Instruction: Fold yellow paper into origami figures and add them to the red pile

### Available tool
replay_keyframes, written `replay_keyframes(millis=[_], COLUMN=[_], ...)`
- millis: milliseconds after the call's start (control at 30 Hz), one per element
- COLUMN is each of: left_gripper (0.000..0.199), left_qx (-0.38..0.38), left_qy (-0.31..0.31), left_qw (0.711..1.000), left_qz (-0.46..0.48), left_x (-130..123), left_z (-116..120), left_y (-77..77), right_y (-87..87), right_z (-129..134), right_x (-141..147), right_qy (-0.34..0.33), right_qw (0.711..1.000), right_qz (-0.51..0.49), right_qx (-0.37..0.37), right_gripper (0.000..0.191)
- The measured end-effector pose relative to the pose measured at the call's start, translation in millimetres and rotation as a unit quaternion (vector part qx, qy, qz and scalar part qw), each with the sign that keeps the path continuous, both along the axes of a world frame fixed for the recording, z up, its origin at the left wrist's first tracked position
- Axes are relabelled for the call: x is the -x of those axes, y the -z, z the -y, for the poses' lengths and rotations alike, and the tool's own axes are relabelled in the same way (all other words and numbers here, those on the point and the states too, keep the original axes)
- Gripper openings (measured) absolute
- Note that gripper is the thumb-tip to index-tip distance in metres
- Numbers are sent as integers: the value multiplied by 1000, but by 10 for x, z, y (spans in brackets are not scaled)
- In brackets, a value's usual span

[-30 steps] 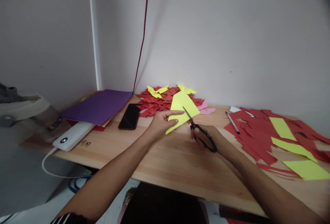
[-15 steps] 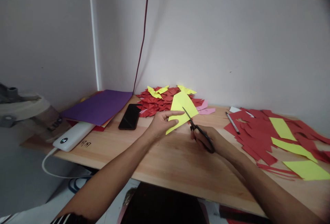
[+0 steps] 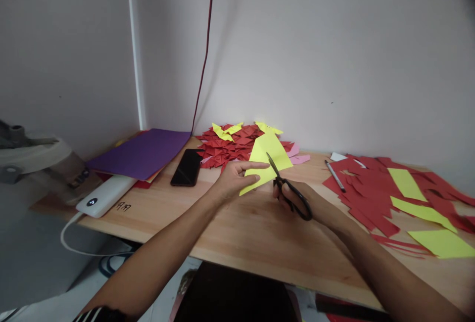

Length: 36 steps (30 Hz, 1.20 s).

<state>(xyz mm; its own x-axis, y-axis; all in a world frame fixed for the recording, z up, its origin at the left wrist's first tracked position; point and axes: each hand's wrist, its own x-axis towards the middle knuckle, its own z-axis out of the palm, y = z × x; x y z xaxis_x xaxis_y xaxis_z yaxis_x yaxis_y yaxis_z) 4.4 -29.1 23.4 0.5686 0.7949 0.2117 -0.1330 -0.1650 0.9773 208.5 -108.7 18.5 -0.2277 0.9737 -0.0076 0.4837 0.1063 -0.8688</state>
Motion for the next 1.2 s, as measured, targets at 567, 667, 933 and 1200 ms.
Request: replay_keyframes(millis=[567, 667, 933, 1200], left_gripper=[36, 36, 36, 35], left_qx=[39, 33, 33, 20], left_qy=[22, 24, 20, 32], left_qw=[999, 999, 999, 999], left_qz=[-17, -8, -8, -14], left_x=[-10, -10, -16, -12], left_z=[26, 23, 9, -4], left_y=[17, 19, 40, 48], right_y=[97, 121, 94, 56], right_z=[-37, -44, -16, 21], right_x=[17, 16, 68, 41], right_qy=[41, 59, 80, 29], right_qw=[995, 995, 994, 999], right_qz=[66, 57, 61, -14], right_qx=[-69, -49, -44, -18], right_gripper=[51, 51, 46, 55])
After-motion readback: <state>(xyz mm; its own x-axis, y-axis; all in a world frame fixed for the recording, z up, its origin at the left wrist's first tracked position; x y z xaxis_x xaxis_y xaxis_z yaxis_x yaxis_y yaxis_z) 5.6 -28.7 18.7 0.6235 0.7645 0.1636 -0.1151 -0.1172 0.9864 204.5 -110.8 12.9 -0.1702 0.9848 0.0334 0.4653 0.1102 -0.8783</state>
